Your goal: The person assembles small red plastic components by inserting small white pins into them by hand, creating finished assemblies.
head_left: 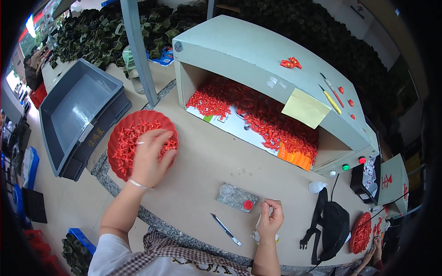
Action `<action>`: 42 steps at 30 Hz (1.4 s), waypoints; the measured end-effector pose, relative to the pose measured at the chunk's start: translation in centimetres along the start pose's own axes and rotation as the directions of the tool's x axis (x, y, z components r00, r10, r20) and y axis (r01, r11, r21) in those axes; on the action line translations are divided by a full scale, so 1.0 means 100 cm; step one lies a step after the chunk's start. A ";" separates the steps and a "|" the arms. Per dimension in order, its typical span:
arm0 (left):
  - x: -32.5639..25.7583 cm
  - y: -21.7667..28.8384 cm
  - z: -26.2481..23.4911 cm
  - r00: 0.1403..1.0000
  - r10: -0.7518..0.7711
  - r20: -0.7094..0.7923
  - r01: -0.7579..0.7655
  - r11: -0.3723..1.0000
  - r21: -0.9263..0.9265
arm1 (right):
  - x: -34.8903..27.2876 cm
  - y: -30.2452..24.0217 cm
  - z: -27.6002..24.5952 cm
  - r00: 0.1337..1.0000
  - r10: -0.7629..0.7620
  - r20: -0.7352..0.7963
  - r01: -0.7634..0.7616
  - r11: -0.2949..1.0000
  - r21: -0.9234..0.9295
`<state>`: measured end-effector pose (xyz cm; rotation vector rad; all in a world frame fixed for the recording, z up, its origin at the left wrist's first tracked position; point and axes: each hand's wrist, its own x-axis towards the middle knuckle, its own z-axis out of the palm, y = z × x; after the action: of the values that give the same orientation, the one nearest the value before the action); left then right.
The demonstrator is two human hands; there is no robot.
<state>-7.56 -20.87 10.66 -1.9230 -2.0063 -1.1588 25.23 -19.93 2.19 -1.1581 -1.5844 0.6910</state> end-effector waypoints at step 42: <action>-0.083 0.030 0.093 0.536 -0.023 0.844 0.742 -0.464 -0.484 | 0.143 -0.019 0.109 0.948 -0.078 0.308 0.103 0.993 -0.066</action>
<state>0.38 -22.31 0.65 -1.1850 -2.2796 -4.1583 13.92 -6.23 5.85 -1.0662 -1.9287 0.7792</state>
